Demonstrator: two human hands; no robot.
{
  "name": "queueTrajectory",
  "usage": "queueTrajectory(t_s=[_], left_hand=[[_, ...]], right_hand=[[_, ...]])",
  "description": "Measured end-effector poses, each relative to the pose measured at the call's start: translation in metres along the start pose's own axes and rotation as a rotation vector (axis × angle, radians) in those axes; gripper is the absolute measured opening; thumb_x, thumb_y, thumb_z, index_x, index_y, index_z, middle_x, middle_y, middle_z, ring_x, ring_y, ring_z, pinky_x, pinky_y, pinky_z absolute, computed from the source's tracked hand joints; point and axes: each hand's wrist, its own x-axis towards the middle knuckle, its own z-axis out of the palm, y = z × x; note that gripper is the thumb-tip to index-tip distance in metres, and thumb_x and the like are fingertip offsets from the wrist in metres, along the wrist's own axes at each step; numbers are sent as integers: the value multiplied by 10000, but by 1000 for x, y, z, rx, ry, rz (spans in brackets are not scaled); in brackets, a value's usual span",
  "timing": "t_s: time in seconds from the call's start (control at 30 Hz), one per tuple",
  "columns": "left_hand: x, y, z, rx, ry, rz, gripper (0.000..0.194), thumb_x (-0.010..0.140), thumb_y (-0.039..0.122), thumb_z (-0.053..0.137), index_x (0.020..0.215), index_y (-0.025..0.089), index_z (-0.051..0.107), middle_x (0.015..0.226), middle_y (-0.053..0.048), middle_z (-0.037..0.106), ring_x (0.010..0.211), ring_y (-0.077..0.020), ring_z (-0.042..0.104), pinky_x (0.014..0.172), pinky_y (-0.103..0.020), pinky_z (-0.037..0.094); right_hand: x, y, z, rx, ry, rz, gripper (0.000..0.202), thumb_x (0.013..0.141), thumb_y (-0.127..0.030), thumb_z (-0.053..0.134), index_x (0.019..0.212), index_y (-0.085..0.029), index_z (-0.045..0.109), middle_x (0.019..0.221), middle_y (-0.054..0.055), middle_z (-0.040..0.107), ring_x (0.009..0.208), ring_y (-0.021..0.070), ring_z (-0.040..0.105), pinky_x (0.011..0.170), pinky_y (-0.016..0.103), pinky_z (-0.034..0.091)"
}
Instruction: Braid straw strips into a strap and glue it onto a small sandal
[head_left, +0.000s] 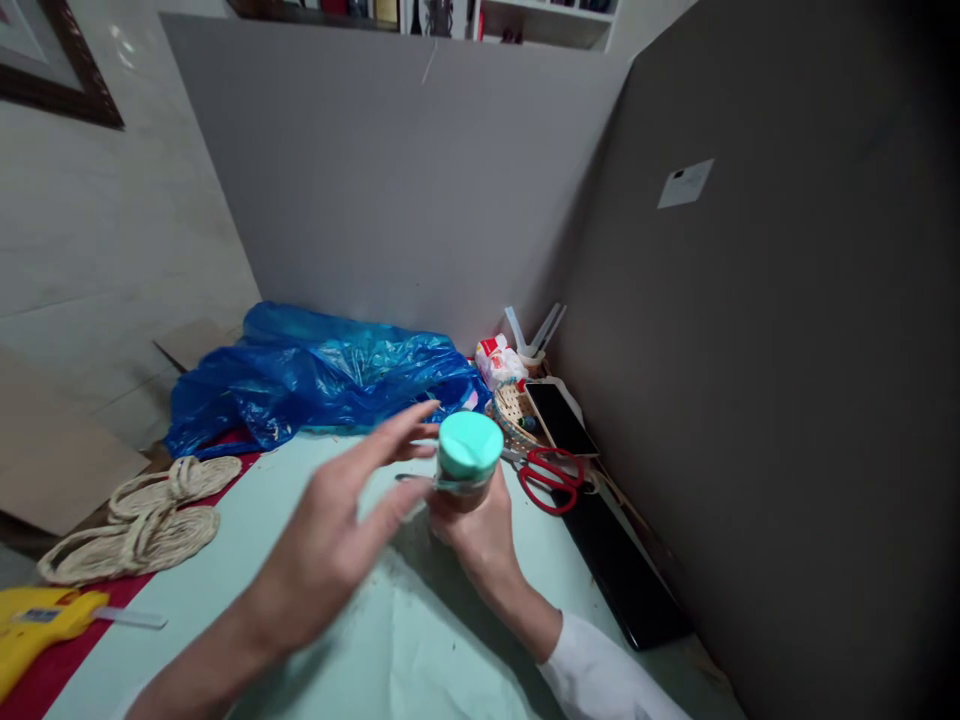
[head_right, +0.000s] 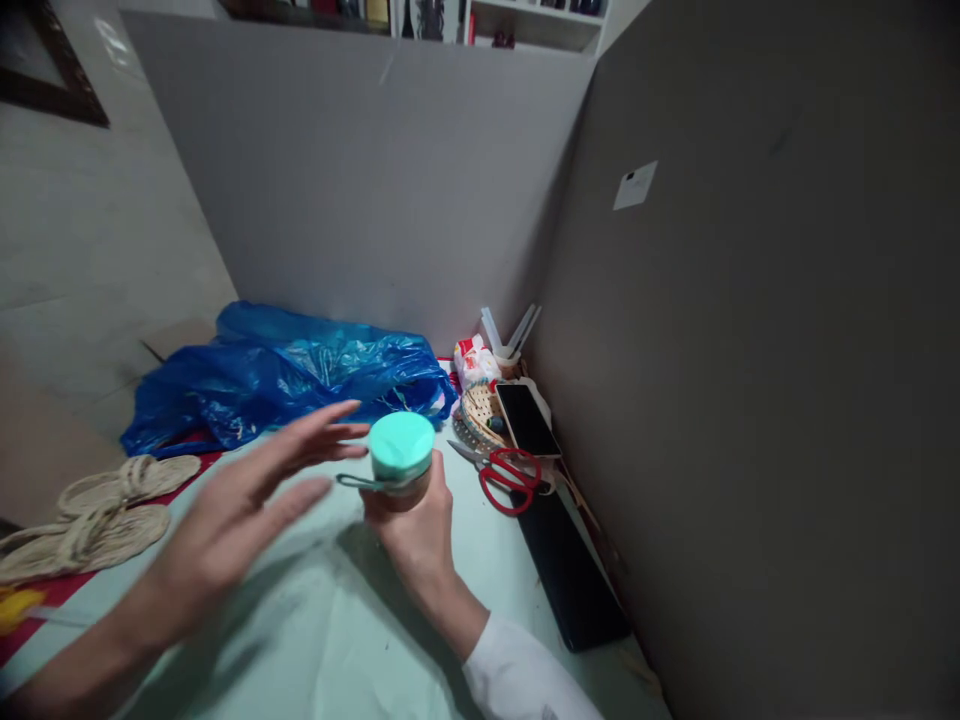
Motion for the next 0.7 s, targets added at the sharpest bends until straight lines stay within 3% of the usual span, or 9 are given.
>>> queueTrajectory(t_s=[0.03,0.1,0.13,0.23,0.3,0.37,0.47,0.6,0.7], left_hand=[[4,-1,-9,-45,61,-36,395,930,365,541,1318,299,575,1158,-66,711,1062,-250,667,962,-371,503],[18,-5,-21,-67,84,-45,345,897,315,603,1238,267,632,1219,-69,685,1133,-250,636,1003,-358,481],[27,-8,-24,-97,-1,-16,397,867,282,643,1263,276,620,1315,-63,635,1225,-253,580,1036,-351,457],[50,-14,-26,-239,-437,-33,571,807,213,693,1351,309,552,1417,-40,561,1324,-250,496,1079,-358,417],[57,-14,-24,-255,-583,-56,563,775,213,718,1313,303,581,1354,-37,605,1268,-246,541,1048,-354,435],[57,-11,-17,-147,-524,-25,550,712,257,775,1242,278,629,1257,-42,634,1180,-248,582,998,-348,457],[48,-1,-1,187,-262,26,570,641,373,809,1172,225,665,1083,-65,602,990,-251,596,885,-381,487],[38,11,19,576,81,154,422,771,514,632,971,146,686,888,-82,538,872,-266,531,837,-431,450],[40,15,18,598,160,165,397,847,544,512,837,161,618,833,-78,537,832,-261,512,799,-419,417]], right_hand=[[2,-2,-3,6,-1,17,470,677,-285,734,1073,-184,502,879,53,708,715,190,662,636,297,546],[3,-5,-8,6,-8,36,480,633,-276,764,1030,-187,510,887,61,706,744,205,664,661,314,548],[3,-6,-9,11,-28,41,491,619,-271,773,1027,-189,513,898,64,706,765,213,667,674,322,550],[-2,-8,-9,85,-168,64,521,617,-249,775,1069,-191,525,925,57,713,815,225,678,702,327,553],[-6,-7,-8,147,-241,61,516,636,-234,760,1093,-193,523,944,50,713,832,220,677,708,319,552],[-10,-6,-6,157,-233,47,499,645,-218,751,1085,-198,517,954,43,707,836,212,671,712,311,550],[-12,-8,-5,83,-144,54,470,643,-205,740,1047,-214,500,929,30,700,791,202,664,692,306,545],[-14,-17,-5,-48,-49,53,454,645,-213,708,1044,-212,493,886,32,688,744,206,654,649,311,532],[-17,-21,-5,-86,-28,42,476,634,-230,732,1046,-211,493,845,24,677,703,199,643,626,311,526]])
